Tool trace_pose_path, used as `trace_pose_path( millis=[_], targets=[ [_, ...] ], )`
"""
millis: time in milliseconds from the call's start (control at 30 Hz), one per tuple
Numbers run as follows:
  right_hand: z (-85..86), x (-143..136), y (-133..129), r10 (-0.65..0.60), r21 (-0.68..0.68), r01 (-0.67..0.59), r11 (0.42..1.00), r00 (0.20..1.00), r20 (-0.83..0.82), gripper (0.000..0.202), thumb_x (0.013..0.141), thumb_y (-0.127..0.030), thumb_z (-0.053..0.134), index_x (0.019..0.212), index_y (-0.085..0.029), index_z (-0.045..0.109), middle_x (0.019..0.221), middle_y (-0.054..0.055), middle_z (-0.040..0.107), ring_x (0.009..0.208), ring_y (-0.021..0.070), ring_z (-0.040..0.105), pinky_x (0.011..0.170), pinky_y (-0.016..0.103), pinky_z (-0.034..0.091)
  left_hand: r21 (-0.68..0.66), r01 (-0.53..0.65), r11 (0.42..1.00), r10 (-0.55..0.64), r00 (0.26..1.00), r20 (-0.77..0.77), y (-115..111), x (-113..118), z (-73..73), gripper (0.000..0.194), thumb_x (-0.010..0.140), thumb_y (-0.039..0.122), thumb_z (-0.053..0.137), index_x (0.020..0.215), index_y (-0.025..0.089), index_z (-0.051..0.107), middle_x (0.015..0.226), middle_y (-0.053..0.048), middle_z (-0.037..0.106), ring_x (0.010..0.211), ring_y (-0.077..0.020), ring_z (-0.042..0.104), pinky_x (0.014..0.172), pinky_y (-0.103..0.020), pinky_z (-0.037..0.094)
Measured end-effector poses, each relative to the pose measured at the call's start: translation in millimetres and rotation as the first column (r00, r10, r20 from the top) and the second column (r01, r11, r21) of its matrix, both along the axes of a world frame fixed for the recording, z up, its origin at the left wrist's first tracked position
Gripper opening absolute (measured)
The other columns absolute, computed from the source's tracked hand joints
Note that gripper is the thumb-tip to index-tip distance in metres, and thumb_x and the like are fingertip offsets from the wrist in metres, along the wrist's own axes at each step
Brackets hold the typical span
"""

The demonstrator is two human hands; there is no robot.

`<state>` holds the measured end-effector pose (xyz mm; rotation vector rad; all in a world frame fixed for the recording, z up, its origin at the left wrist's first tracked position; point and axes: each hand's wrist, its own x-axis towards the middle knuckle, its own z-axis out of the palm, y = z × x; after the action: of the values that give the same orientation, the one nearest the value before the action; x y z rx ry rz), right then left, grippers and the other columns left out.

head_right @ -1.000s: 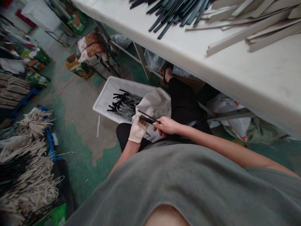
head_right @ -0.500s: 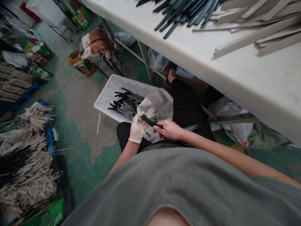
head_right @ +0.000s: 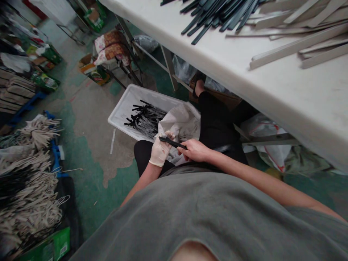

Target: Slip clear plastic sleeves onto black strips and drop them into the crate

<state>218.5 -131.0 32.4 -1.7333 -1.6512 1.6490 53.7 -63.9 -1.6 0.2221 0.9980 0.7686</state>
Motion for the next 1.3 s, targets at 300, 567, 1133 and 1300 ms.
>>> trace_pose_path(
  millis=[300, 567, 1133, 1300],
  targets=[
    [-0.1, -7.8, 22.2, -0.113, -0.121, 0.085, 0.989, 0.964, -0.242, 0.038, 0.094, -0.043, 0.045, 0.077, -0.015, 0.063, 0.055, 0.002, 0.062, 0.044, 0.0121, 0.056, 0.046, 0.022, 0.044, 0.038, 0.157, 0.987, -0.157, 0.987, -0.017, -14.3, 15.8, -13.6, 0.034, 0.096, 0.041, 0.053, 0.083, 0.015, 0.069, 0.071, -0.007, 0.069, 0.075, -0.0204, 0.070, 0.076, -0.031, 0.055],
    [19.8, 6.4, 29.2, 0.000, 0.077, -0.022, 0.997, 0.963, 0.271, 0.030, 0.095, -0.036, 0.048, 0.073, -0.020, 0.061, 0.067, 0.002, 0.072, 0.060, 0.0151, 0.067, 0.057, 0.023, 0.043, 0.087, -0.049, 0.995, 0.050, 0.999, -0.006, 10.9, -1.5, -10.7, 0.029, 0.097, 0.035, 0.051, 0.091, 0.015, 0.072, 0.100, -0.010, 0.075, 0.100, -0.0192, 0.070, 0.087, -0.027, 0.052],
    [17.3, -4.1, 51.0, 0.071, 0.187, -0.159, 0.969, 0.910, 0.407, 0.033, 0.095, -0.042, 0.046, 0.078, -0.021, 0.066, 0.065, 0.002, 0.071, 0.061, 0.0174, 0.066, 0.056, 0.025, 0.039, 0.186, -0.078, 0.979, 0.060, 0.993, 0.101, 6.1, 16.7, -26.0, 0.030, 0.096, 0.035, 0.052, 0.092, 0.014, 0.074, 0.093, -0.012, 0.074, 0.088, -0.0205, 0.071, 0.083, -0.030, 0.053],
    [16.4, 0.4, 45.6, 0.077, 0.177, -0.175, 0.969, 0.888, 0.454, 0.029, 0.093, -0.038, 0.049, 0.072, -0.022, 0.061, 0.064, 0.002, 0.070, 0.060, 0.0175, 0.066, 0.056, 0.026, 0.040, 0.141, -0.096, 0.985, 0.081, 0.990, 0.112, 8.6, 14.4, -22.8, 0.028, 0.094, 0.037, 0.057, 0.092, 0.014, 0.074, 0.094, -0.012, 0.075, 0.091, -0.0209, 0.071, 0.089, -0.031, 0.052]
  ],
)
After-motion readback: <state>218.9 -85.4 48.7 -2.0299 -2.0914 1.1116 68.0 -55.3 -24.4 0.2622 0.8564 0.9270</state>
